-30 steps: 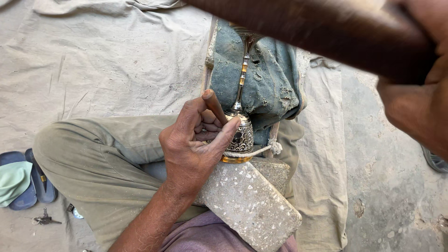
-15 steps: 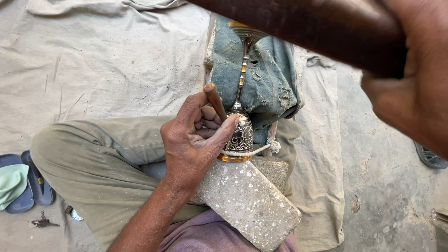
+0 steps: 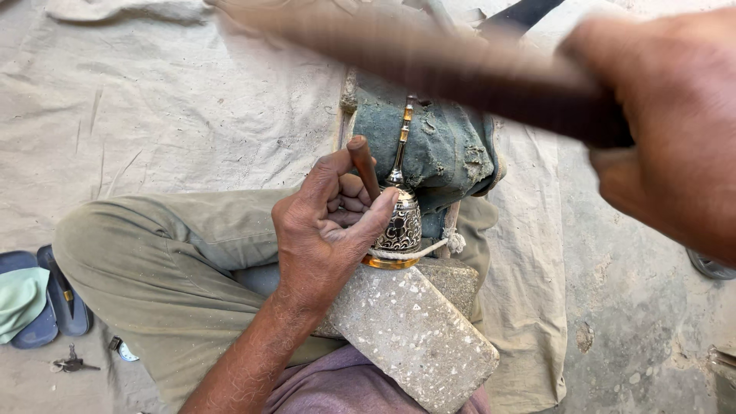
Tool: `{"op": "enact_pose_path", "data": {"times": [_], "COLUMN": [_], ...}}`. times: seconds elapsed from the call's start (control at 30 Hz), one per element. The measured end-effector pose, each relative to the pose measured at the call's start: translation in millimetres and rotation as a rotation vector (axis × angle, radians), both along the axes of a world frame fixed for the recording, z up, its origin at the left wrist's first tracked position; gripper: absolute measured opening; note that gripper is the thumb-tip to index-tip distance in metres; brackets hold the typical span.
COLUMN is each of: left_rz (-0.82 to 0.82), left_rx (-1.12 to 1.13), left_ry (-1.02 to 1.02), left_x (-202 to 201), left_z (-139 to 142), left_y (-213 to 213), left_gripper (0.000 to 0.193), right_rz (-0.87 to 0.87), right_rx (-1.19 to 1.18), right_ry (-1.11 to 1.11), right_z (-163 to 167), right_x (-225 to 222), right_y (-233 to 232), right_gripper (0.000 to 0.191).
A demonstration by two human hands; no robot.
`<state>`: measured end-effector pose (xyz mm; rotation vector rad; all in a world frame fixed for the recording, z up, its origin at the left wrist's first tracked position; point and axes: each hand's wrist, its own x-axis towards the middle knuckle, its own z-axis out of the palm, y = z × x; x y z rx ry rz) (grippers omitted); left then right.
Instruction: The person sits on the ground holding a small steel punch against the engraved body of a brass bell-shaped object and strikes the punch with a wooden mallet to chase the decorative pattern. They reposition the punch around the surface and periodically rotate the object to work new areas.
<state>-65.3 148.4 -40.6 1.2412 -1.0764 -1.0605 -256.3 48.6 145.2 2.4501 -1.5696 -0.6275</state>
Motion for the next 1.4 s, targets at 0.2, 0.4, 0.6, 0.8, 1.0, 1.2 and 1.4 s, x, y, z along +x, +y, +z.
{"op": "enact_pose_path", "data": {"times": [0.2,0.4,0.6,0.8,1.0,1.2,1.4], "left_rz": [-0.015,-0.034,-0.04,-0.036,-0.047,-0.051,-0.033], "left_rx": [-0.009,0.001,-0.004,0.0,-0.002,-0.02,-0.002], "left_ry": [0.004,0.048,0.064,0.04,-0.011,-0.073,-0.048], "left_x": [0.4,1.0,1.4,1.0,1.9,2.7,2.1], "left_z": [-0.3,-0.8,-1.7,0.5,1.7,1.5,1.9], "left_y": [-1.0,-1.6,-2.7,-3.0,-3.4,-3.7,-4.4], "left_gripper": [0.047,0.051,0.048,0.044,0.043,0.043,0.039], "right_rz": [0.082,-0.004,0.084,0.101,0.096,-0.032,0.131], "right_rx": [-0.004,0.014,-0.037,0.014,0.031,0.124,0.096], "right_ry": [-0.217,-0.141,-0.293,-0.283,-0.159,0.071,-0.519], "right_z": [-2.9,-3.8,-5.2,-12.7,-15.6,-10.7,-27.5], "right_x": [0.5,10.4,19.1,2.7,-5.7,-0.9,-44.0], "right_y": [-3.6,1.1,-1.3,-5.0,-6.7,-6.6,-13.1], "right_gripper": [0.041,0.04,0.034,0.04,0.037,0.03,0.035]}}
